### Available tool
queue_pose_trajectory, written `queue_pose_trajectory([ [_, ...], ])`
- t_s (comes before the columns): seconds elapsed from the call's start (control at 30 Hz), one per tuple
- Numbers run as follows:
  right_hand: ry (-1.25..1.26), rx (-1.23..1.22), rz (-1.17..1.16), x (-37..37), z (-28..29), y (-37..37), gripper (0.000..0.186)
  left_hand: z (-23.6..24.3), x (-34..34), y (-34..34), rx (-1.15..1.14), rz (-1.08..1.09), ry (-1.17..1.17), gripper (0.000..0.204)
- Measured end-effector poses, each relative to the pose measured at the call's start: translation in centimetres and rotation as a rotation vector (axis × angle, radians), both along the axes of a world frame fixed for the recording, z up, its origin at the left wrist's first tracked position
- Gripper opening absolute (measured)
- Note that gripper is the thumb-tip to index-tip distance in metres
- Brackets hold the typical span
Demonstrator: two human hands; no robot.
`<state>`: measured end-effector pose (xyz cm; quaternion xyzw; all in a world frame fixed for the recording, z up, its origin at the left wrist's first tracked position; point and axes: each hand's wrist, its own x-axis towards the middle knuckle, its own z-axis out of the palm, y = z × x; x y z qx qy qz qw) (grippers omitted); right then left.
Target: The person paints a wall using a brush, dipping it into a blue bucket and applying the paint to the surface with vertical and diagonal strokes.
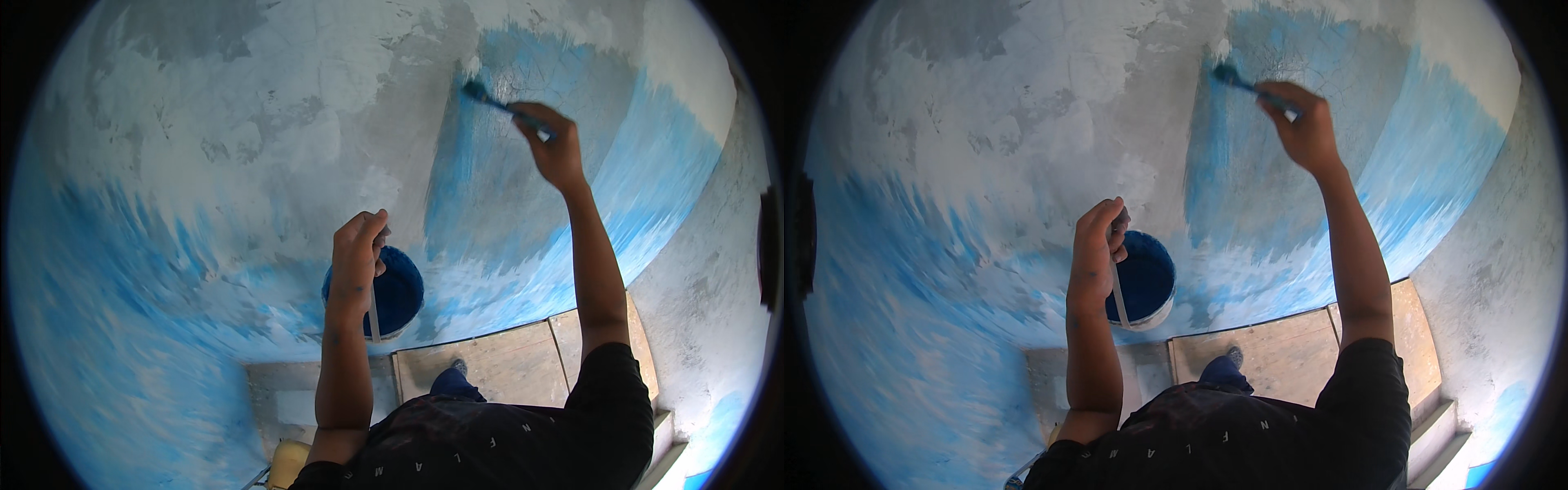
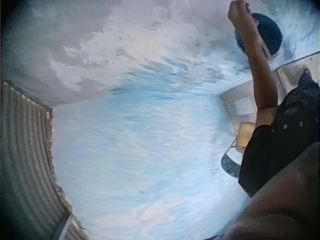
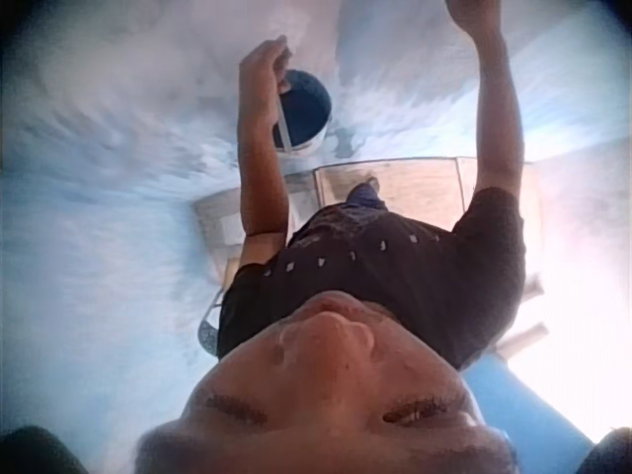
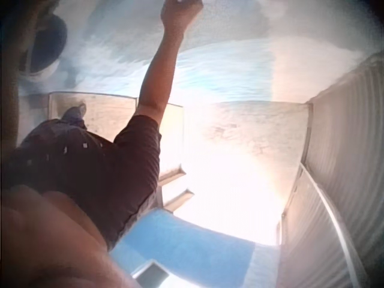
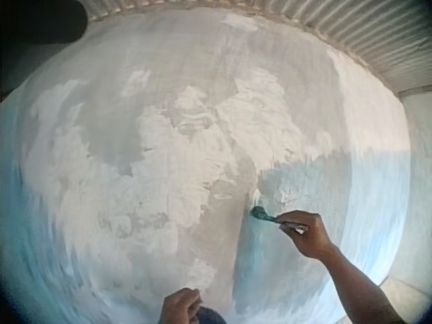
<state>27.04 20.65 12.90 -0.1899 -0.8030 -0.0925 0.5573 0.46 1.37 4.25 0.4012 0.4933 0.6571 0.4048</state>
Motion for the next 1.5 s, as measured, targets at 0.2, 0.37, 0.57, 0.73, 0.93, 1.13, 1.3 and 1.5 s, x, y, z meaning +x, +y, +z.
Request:
queue_pose_trajectory([
  [0.2,-0.505,-0.491,-0.056,2.3,-1.1,-0.4,0.018,-0.7,0.8,0.4,-0.025,-0.014,-0.044,0.036],
  [0.37,0.13,-0.168,0.075,1.8,3.6,0.7,0.02,-0.7,0.7,0.3,0.018,-0.046,-0.082,0.033],
  [0.57,-0.278,-0.372,0.015,0.7,2.3,-0.5,0.02,-0.8,-0.1,0.2,-0.006,-0.025,-0.073,0.033],
  [0.73,0.058,-0.263,-0.002,0.7,4.6,1.1,0.019,-0.8,0.6,0.3,-0.036,-0.061,-0.065,0.033],
  [0.93,-0.026,-0.009,-0.032,-0.9,3.1,1.2,0.02,-1.2,0.0,0.4,-0.045,-0.066,-0.04,0.031],
  [1.13,-0.193,-0.157,0.056,-2.1,3.8,-0.7,0.021,-1.1,0.5,0.5,-0.046,-0.029,-0.056,0.033],
  [1.3,0.103,0.174,0.081,-4.4,5.3,0.2,0.028,-0.9,0.5,0.4,-0.021,-0.01,-0.052,0.032],
  [1.5,-0.442,0.359,-0.064,-8.9,-10.2,1.2,0.021,-1.6,-0.2,-0.1,-0.021,0.048,-0.122,0.032],
])
